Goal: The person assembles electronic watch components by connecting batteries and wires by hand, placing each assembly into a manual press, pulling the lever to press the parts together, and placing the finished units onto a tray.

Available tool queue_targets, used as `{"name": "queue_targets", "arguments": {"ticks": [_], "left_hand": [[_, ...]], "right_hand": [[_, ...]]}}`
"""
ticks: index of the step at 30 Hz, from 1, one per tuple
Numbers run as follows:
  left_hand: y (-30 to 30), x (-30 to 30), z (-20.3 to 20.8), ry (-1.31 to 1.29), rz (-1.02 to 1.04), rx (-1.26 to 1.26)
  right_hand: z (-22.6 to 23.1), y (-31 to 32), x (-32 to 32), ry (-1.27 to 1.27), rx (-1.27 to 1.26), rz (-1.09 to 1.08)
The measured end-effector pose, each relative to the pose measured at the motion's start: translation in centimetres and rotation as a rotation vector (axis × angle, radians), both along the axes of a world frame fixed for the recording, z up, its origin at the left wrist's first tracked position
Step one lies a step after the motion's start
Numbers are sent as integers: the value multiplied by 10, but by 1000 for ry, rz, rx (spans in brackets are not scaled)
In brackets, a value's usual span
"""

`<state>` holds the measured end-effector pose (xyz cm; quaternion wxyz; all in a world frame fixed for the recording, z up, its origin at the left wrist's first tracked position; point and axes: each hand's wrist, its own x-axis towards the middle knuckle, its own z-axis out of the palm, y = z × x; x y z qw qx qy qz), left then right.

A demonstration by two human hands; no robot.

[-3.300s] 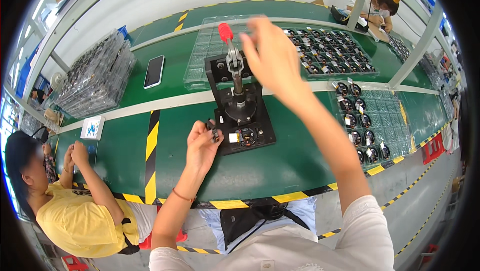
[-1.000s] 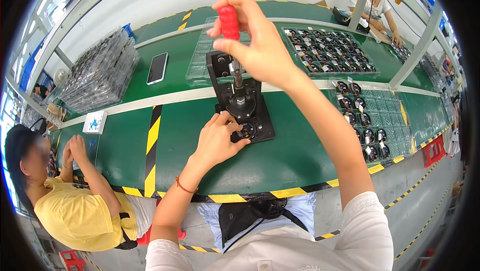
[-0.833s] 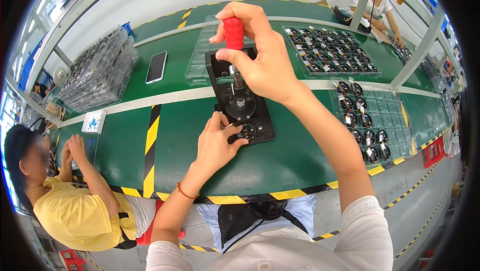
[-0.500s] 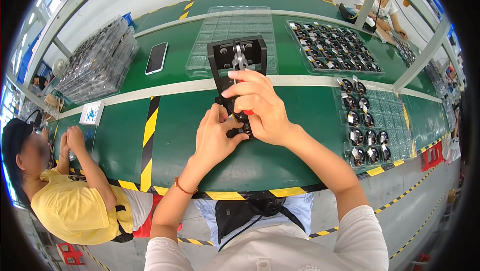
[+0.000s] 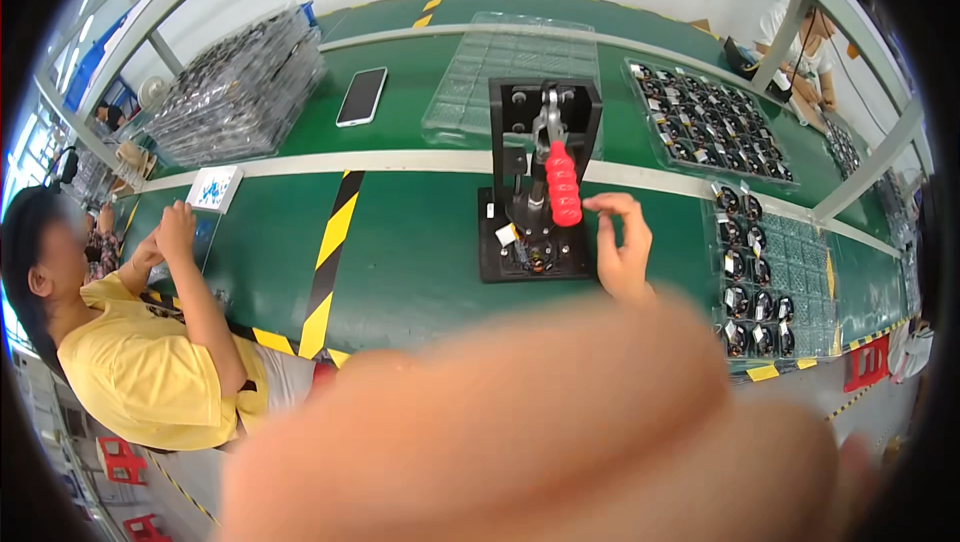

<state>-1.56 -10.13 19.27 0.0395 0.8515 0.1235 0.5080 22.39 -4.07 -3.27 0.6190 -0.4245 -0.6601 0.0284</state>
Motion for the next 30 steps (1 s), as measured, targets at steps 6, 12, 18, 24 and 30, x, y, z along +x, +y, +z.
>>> {"name": "queue_targets", "arguments": {"ticks": [6,12,18,24,30], "left_hand": [[-11,7,2,64,7,-60],[-36,21,2,118,-5,-64],[-59,-1,-27,237,-42,-136],[-52,13,-23,-668,-825,-749],[-45,7,11,-712,-1229,-588]], "right_hand": [[3,-4,-10,-24,-23,44],[14,-3,-8,-125,75,34],[115,-69,-27,129,93,527],[180,-155,-6,816,-60,1439],[215,-135,-4,711,-116,1720]]}}
